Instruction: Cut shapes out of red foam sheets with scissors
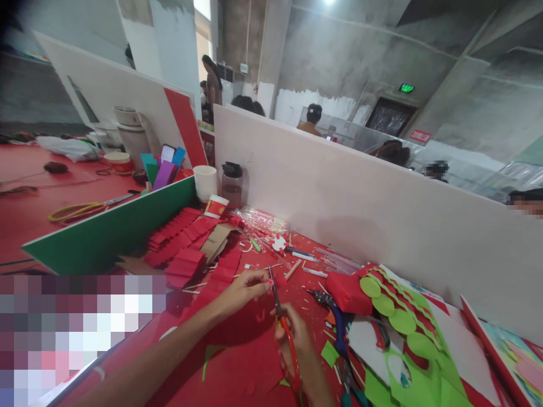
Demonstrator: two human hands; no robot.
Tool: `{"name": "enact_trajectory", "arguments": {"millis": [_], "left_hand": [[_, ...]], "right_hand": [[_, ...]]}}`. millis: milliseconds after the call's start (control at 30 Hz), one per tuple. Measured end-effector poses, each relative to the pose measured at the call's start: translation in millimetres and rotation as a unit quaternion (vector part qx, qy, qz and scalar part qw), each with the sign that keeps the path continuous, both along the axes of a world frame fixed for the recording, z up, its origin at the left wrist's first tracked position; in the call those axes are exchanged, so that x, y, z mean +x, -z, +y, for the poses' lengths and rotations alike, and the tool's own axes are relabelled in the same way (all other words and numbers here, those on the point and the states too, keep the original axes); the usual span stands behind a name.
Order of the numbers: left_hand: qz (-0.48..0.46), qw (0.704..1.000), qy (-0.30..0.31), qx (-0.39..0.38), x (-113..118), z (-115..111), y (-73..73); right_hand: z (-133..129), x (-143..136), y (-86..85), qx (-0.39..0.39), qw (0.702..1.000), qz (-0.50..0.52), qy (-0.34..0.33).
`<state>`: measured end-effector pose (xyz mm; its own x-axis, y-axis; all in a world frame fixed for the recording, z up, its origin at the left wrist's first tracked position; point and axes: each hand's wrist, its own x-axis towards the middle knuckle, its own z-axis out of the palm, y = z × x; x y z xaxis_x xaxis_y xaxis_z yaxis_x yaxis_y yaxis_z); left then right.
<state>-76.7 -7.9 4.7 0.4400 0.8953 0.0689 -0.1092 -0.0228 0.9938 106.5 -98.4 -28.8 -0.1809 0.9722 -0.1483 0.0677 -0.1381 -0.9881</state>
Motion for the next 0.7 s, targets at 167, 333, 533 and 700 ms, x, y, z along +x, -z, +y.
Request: {"name": "enact_trajectory", "arguments": {"millis": [167,333,533,700], "left_hand": [[-0.017,0.999,0.024,-0.016,-0.4,-2.7,-2.8],[-0.007,0.999,0.030,-0.013,-0.6,-4.2,-5.1],[0.007,1.000,0.030,-0.002,-0.2,-3.1,-2.9],[0.010,1.000,0.023,0.003,0.1,-2.3,-1.3]], "right_hand": [[-4.6,-2.4,-7.5,-0.002,1.000,0.003,-0.009],[-3.1,-0.5,-2.3,-0.007,1.000,0.004,-0.006],[-3.7,-2.1,-2.2,-0.016,1.000,0.020,0.000],[-7.3,-6.9,-6.7,0.000,1.000,0.022,0.009]]}}
